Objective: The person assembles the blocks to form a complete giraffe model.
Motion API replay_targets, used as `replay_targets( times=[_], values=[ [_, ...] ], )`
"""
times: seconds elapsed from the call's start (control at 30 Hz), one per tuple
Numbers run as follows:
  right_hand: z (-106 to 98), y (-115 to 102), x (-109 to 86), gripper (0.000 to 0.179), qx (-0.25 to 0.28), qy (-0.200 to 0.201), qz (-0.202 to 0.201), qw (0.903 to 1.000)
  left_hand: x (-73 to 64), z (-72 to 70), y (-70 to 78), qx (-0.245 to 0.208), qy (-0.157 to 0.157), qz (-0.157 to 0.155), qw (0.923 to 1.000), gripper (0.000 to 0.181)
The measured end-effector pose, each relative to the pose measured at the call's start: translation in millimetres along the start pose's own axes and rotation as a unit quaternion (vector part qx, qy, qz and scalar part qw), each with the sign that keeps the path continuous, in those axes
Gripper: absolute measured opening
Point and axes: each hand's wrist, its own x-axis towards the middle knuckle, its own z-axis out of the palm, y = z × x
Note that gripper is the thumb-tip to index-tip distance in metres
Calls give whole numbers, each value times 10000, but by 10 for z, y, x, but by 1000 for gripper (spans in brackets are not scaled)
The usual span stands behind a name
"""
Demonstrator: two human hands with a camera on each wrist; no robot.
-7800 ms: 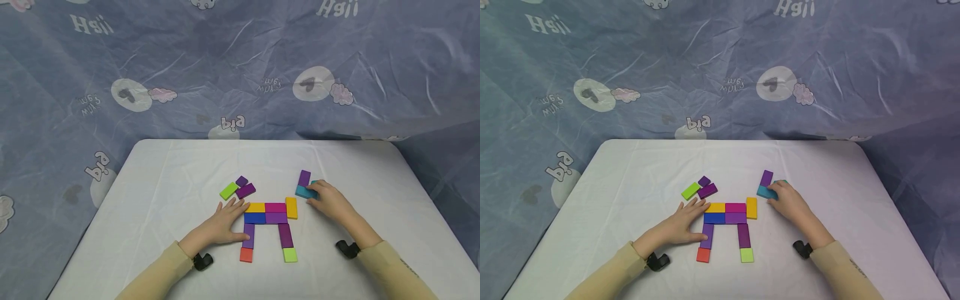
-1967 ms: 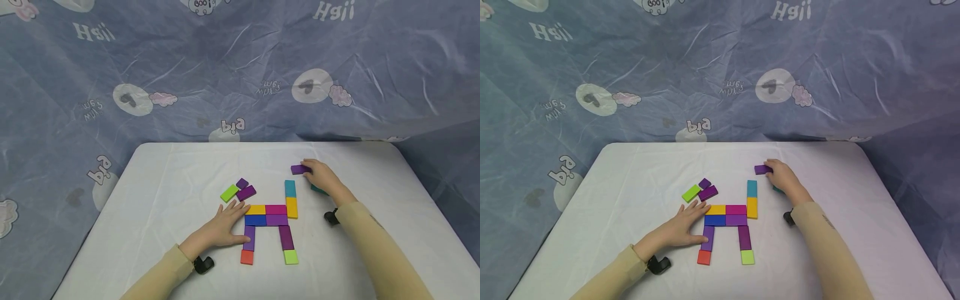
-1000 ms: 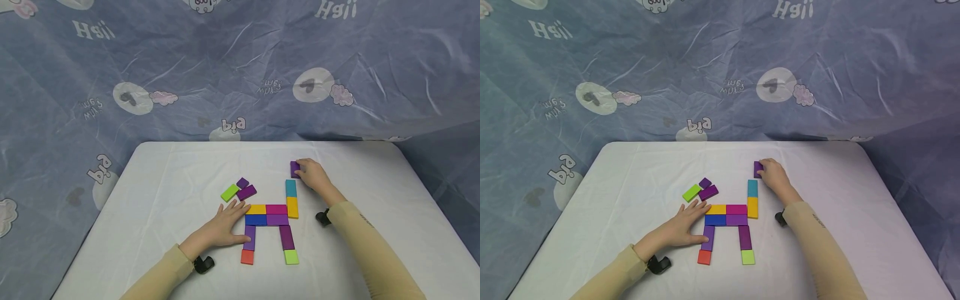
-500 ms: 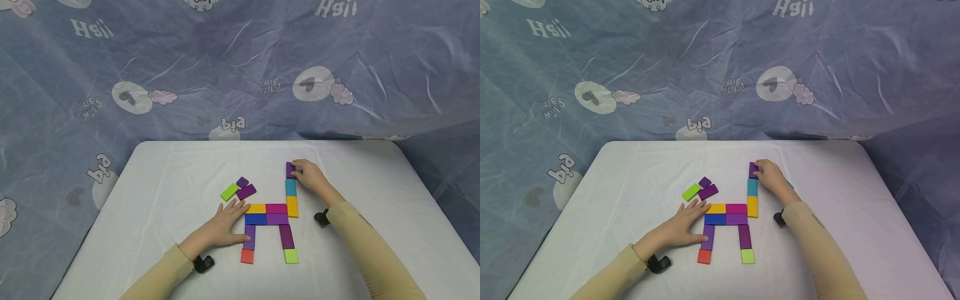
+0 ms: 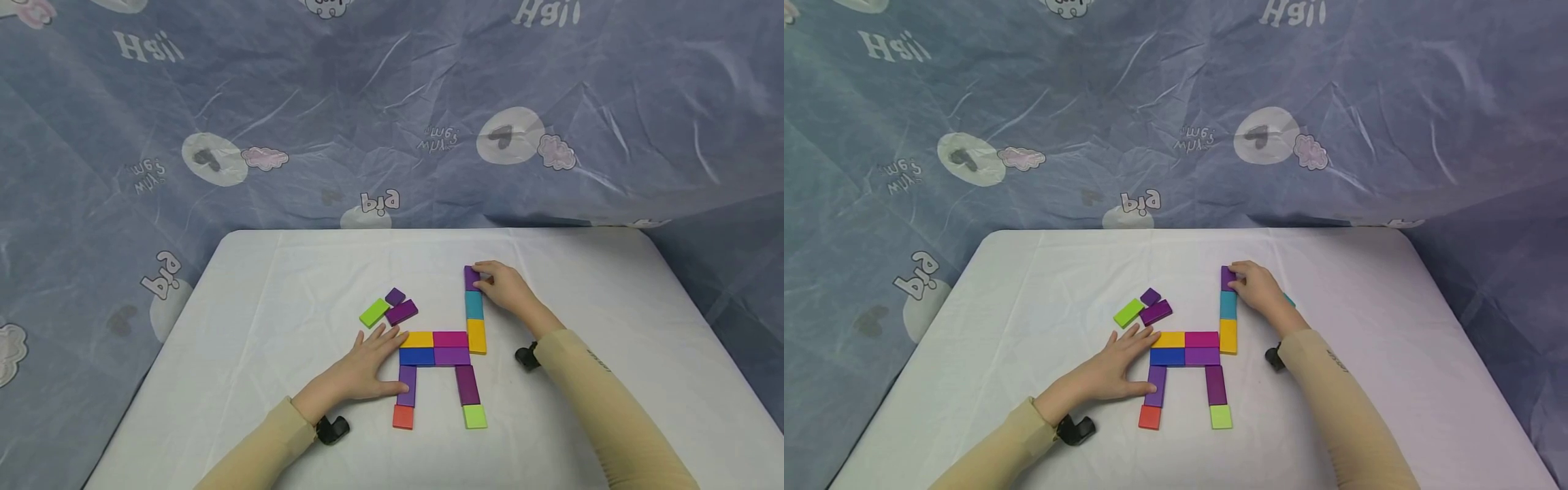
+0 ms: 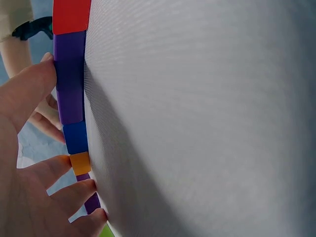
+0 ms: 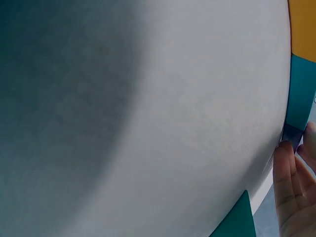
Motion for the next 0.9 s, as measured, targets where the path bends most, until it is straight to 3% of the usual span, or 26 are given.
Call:
replay_targets(
  times=[0.43,0.67,0.9],
  values=[
    [11,23,-19,47,170,23,56,9998,0,8,-5,10,-19,-19,10000,91],
    [-36,-9,-206,45,64,-89,-175,9998,-13,2,-4,-67,40,56,10000,89],
    [-52,-52,-400,58,-463,-455,-383,9972,-9,1,-11,-51,40,53,10000,90]
  ],
)
